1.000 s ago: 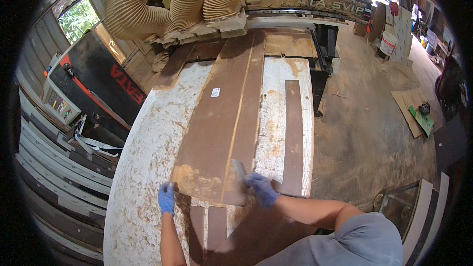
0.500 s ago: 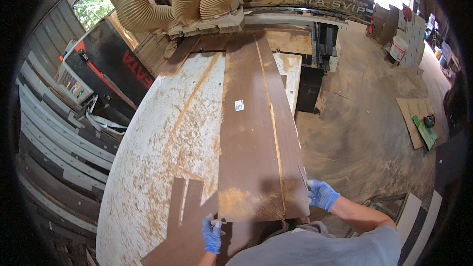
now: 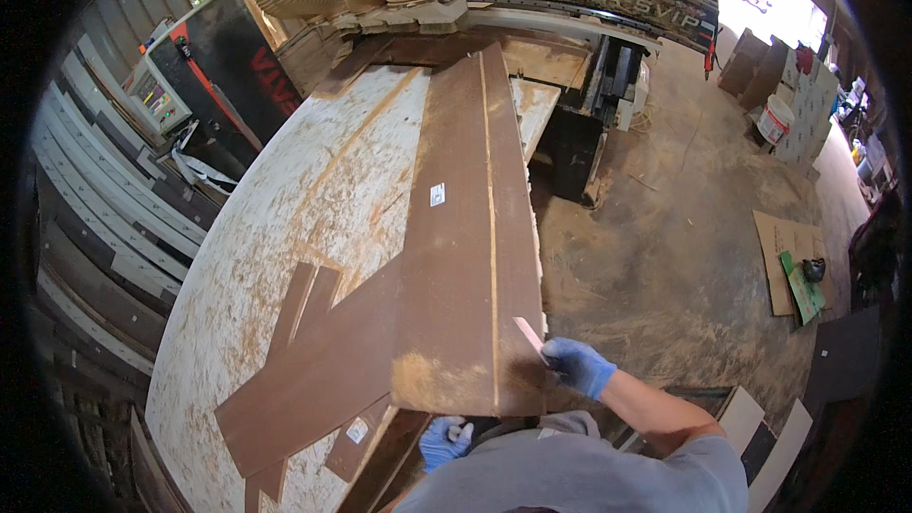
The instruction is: The person scrapes the surface of brown wood panels using a small metal tool, then stacks the finished pieces on a nearby table. The person also operates a CNC machine control panel at the end.
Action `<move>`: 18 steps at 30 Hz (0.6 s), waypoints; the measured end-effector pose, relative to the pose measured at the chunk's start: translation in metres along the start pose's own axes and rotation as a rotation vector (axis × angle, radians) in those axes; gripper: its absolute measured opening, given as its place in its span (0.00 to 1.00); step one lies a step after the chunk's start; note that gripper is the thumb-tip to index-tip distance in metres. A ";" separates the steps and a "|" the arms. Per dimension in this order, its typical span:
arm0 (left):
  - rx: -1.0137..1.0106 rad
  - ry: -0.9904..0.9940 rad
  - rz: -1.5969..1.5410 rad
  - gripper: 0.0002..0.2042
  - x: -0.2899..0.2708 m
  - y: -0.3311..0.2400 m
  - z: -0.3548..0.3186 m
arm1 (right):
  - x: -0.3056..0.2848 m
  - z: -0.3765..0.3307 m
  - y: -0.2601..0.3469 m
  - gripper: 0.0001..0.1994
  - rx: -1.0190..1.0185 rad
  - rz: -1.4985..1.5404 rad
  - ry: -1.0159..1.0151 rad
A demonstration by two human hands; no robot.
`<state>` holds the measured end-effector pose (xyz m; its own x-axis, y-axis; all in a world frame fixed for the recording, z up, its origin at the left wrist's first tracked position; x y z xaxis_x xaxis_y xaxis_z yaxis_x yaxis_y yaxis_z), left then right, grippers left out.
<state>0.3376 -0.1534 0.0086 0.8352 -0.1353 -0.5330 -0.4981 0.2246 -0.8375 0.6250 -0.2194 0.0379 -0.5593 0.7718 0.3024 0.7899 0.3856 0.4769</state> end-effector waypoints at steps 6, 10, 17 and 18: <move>0.721 -0.030 0.341 0.27 -0.026 -0.054 0.050 | 0.034 0.024 -0.047 0.06 0.153 0.182 0.479; 0.803 0.307 0.406 0.27 0.000 -0.001 0.047 | 0.039 0.069 -0.086 0.06 0.141 0.225 0.337; 0.901 0.299 0.562 0.33 -0.004 0.041 0.066 | 0.065 0.072 -0.101 0.10 -0.037 0.049 0.077; 0.892 0.286 0.559 0.33 -0.004 0.037 0.075 | 0.069 0.073 -0.100 0.11 -0.052 0.043 0.081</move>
<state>0.3327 -0.0721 -0.0113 0.4003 0.0103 -0.9163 -0.3459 0.9277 -0.1407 0.5258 -0.1673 -0.0491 -0.5451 0.7429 0.3885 0.8008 0.3241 0.5037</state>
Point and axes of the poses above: each hand's wrist, its own z-axis towards the middle knuckle, its own x-axis out of the palm, y = z × x, the point moved 5 cm from there along z, towards the middle knuckle, and after that the axes turned 13 degrees about -y, right-handed, at the moved point
